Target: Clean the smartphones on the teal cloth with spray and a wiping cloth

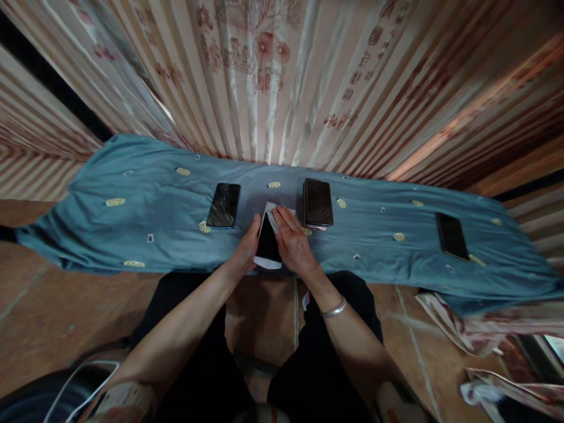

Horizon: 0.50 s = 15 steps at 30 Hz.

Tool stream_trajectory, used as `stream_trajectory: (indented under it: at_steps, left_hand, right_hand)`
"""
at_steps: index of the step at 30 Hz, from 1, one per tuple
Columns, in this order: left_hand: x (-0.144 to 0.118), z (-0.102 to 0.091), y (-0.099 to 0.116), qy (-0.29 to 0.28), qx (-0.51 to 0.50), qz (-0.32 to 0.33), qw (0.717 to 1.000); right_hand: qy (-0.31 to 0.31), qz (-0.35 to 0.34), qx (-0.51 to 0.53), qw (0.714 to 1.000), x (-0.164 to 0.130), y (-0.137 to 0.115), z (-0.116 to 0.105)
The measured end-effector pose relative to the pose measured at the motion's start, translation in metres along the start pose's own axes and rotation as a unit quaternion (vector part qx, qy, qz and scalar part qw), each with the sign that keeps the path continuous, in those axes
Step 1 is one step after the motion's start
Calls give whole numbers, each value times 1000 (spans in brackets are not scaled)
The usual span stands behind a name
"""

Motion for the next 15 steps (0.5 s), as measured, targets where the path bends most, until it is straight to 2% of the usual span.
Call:
stream_trajectory:
  at_steps: [5,9,15]
  left_hand:
    - [-5,3,-1,17,27,-1,999]
    - [-6,4,-1,24,23,1,999]
    - [-2,4,-1,-3,6,15,1000]
  right_hand:
    - [1,20,0,1000,1,5,0]
    - [-4,6,8,1000,0,2,1]
    - [-4,-8,13,1000,0,0,-1]
Point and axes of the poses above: each hand's wrist, its own x-axis towards the middle knuckle, its own z-axis out of the palm, y = z × x, the point moved 4 cm from there along x, towards the middle knuckle, and after that the axes turned 13 degrees about -x, right-handed, at the moved point
